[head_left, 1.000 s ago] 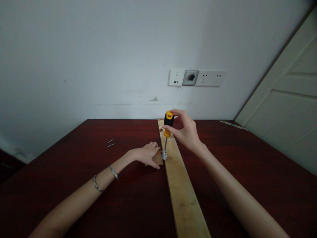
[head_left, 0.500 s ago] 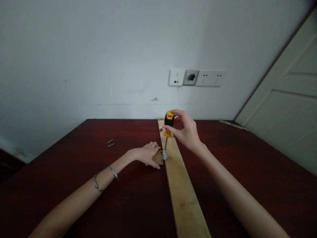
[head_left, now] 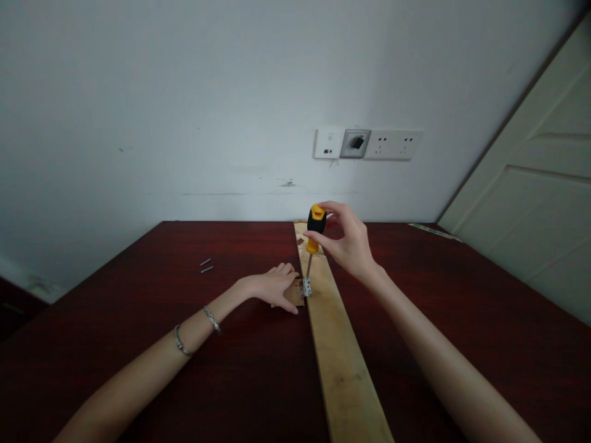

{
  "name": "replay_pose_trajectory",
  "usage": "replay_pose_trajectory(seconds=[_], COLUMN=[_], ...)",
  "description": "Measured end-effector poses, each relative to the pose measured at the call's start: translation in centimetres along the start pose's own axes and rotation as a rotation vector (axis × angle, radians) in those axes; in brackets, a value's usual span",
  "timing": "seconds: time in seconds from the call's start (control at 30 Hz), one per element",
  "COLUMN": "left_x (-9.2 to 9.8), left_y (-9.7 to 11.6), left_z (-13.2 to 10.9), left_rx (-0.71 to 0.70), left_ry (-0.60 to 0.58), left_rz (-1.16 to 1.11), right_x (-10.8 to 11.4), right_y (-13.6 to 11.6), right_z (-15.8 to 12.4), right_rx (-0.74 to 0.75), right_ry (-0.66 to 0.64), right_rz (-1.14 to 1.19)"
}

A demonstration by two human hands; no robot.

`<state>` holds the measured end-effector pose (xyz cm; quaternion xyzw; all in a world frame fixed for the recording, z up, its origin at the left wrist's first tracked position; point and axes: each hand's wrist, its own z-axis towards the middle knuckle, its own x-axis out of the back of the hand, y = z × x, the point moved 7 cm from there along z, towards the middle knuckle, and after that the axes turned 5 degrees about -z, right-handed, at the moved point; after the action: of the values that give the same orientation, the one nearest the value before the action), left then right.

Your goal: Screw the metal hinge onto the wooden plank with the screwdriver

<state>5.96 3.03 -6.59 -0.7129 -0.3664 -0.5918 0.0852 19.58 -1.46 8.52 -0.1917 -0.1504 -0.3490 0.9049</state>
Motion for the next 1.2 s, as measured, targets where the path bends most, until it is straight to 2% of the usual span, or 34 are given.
replay_pose_trajectory(seconds=[0.9, 1.2], left_x=[-0.03, -0.2], left_y=[-0.18, -0.28], left_z=[0.02, 0.29], left_rx=[-0.003, -0.007], left_ry=[0.003, 0.016], left_rz=[0.013, 0.015], right_x=[-0.4, -0.16], right_y=[0.29, 0.14], right_z=[-0.22, 0.28], right_rx=[-0.012, -0.061], right_ry=[-0.013, -0.148], right_rz=[-0.011, -0.086])
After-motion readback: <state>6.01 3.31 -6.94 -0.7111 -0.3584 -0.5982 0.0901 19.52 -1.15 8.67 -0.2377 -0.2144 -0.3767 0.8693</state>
